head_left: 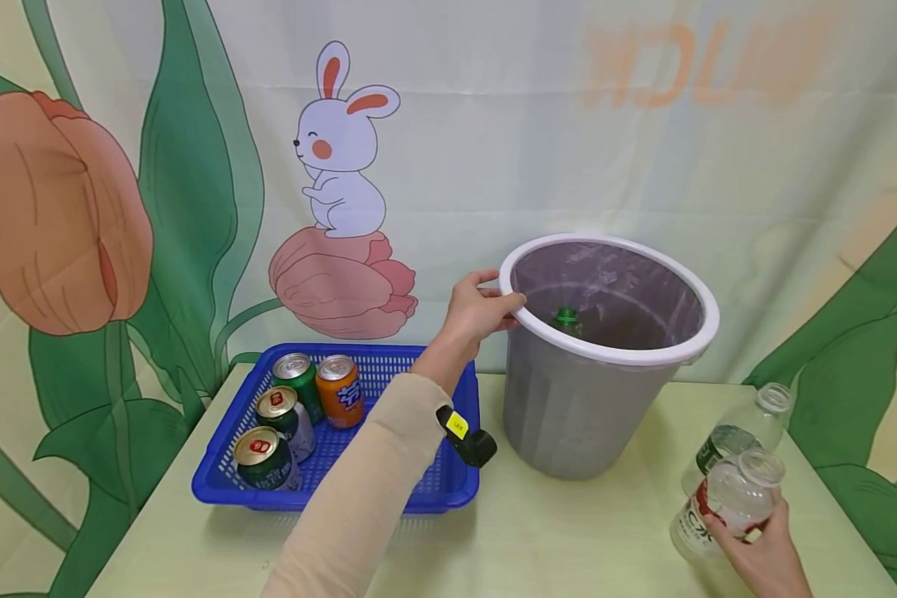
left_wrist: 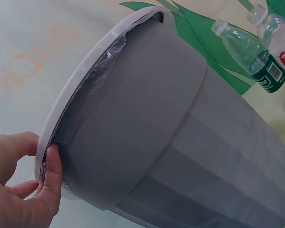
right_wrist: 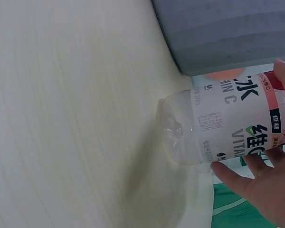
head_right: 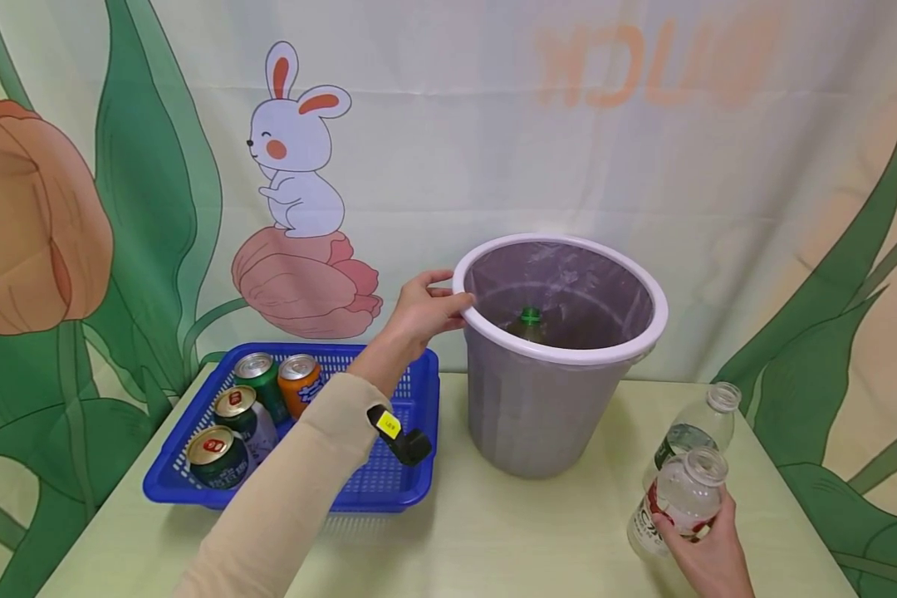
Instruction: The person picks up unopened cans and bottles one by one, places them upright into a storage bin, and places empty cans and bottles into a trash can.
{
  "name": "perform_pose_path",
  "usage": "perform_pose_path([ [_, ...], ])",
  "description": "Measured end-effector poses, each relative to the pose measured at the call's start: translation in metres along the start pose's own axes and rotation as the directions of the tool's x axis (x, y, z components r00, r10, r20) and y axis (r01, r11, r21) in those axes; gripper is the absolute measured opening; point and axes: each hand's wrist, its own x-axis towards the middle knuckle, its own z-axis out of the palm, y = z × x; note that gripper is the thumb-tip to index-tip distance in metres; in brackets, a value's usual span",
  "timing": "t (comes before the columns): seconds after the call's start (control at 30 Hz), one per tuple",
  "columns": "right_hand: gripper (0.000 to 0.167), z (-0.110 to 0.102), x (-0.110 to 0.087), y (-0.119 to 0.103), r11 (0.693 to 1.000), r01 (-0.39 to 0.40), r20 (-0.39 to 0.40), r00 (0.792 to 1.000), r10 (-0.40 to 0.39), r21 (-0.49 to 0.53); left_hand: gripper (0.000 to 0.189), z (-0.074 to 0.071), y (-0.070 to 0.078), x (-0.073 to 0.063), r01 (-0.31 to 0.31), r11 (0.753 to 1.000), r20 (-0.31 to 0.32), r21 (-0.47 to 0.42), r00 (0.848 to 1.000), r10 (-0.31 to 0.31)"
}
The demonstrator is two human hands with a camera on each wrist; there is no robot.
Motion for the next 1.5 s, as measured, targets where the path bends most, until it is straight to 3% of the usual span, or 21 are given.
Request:
perform_pose_path([
  [0.4, 0.097, -0.0012, 0.0016, 0.0020, 0.998, -0.033, 0.000, 0.999, 0.033, -0.046, 0.059, 0.0015, 0.0000, 0.0001, 0.003, 1.000, -0.006, 0.011, 1.000, -0.003],
  [0.73, 0.095, -0.0010, 0.0046, -0.0002, 0.997, 0.013, -0.013, 1.000, -0.014, -0.070, 0.058, 0.0008, 0.0008, 0.0004, -0.006, 1.000, -0.018, 0.009, 1.000, 0.006],
  [0.9, 0.087, 0.0008, 0.0027, 0.0002, 0.992, 0.090, -0.056, 0.994, -0.095, -0.088, 0.057, 0.0009, 0.0008, 0.0002, -0.008, 1.000, -0.014, 0.005, 1.000, 0.008],
  [1.13, 0.077, 0.0045, 0.0008, 0.0020, 0.970, 0.220, -0.116, 0.966, -0.232, -0.106, 0.058, 0.0005, -0.0001, 0.0003, -0.003, 1.000, -0.008, 0.000, 1.000, 0.003],
  [1.5, 0.081, -0.0026, 0.0049, -0.0075, 0.954, 0.268, -0.115, 0.952, -0.283, -0.134, 0.058, 0.0003, -0.0015, 0.0013, -0.012, 1.000, 0.002, -0.006, 1.000, 0.012],
])
